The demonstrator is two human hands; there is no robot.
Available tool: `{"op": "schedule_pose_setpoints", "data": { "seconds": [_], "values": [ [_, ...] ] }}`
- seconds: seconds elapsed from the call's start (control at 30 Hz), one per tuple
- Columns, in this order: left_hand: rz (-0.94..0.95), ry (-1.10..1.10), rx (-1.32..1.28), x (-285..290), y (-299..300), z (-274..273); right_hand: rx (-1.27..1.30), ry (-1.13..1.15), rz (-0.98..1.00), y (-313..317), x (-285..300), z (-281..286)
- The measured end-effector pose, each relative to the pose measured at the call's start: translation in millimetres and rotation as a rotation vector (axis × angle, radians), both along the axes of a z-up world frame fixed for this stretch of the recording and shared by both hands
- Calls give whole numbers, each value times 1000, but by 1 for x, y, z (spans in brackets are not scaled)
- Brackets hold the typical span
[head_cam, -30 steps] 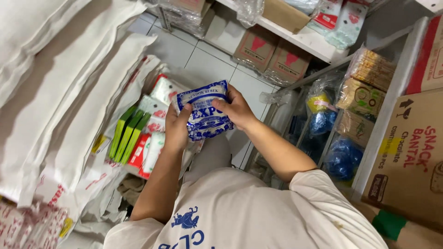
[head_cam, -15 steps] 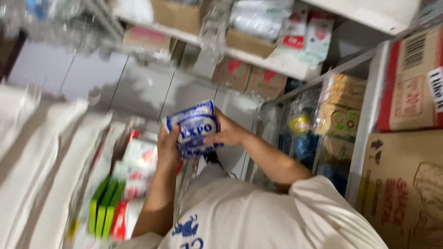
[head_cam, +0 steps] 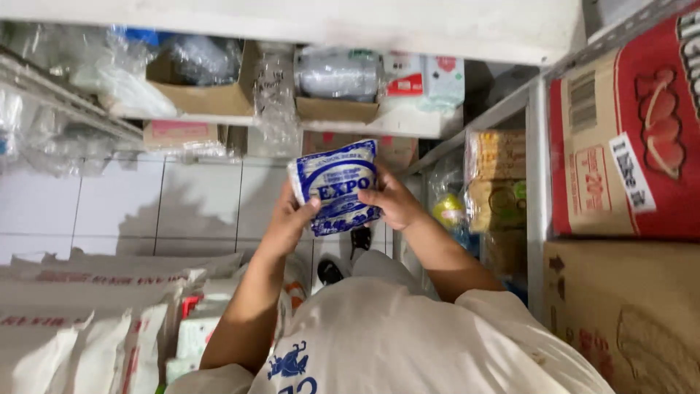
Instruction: The person moves packets of rice and boxes from one shelf to another, handling items by hand in a storage area.
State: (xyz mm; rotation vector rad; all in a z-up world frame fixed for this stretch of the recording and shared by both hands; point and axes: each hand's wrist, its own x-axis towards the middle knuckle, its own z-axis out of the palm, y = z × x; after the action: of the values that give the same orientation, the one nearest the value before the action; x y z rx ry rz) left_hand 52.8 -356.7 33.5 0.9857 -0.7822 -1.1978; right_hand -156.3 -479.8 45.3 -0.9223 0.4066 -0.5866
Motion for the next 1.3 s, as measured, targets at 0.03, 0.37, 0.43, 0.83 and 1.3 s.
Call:
{"op": "schedule_pose_setpoints", "data": {
  "seconds": [0.03, 0.37, 0.43, 0.83, 1.3],
  "values": [
    [-8, -42, -11, -1, -16, 6, -10, -32, -11, -16, 1, 6],
    [4, 104, -86, 13, -210, 67, 6, -212, -72, -188, 13, 67],
    [11, 145, -109, 18, -247, 76, -21, -236, -42, -217, 18, 79],
    [-101, 154, -100, 109, -470, 140, -50, -130, -196, -343, 67, 105],
    [520, -1222, -266, 144, -651, 141, -338, -188, -377, -422, 131, 121]
  ]
}}
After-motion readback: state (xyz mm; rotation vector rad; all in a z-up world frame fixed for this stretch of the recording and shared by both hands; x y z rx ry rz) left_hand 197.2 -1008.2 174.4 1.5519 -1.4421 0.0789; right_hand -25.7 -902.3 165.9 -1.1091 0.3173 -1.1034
